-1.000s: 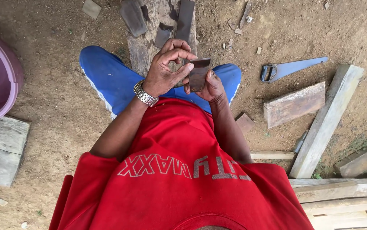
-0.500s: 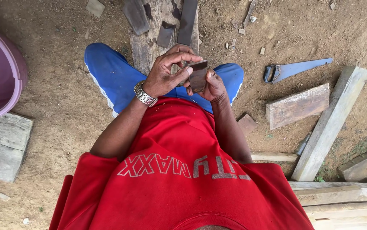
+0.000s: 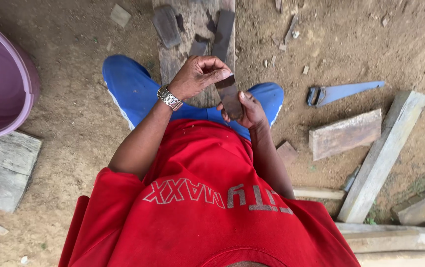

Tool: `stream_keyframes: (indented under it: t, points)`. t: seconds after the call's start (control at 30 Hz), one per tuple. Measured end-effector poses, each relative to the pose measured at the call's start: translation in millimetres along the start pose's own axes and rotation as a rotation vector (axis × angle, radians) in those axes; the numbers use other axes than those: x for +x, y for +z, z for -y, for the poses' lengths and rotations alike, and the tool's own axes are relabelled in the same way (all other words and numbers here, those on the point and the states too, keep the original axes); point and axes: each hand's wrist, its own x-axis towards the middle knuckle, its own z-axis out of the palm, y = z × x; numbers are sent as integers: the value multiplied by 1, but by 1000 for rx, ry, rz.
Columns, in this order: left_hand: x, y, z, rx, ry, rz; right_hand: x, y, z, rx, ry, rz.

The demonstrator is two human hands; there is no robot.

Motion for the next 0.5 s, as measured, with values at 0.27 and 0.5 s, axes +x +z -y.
stream_keyframes:
  t: [0.27,0.5]
  points:
    - [133,-103,95,593,156,-358,7,16,21,-124,-101,-238]
    - [219,-139,138,1113,65,-416,-4,9,20,-280,-215,-523]
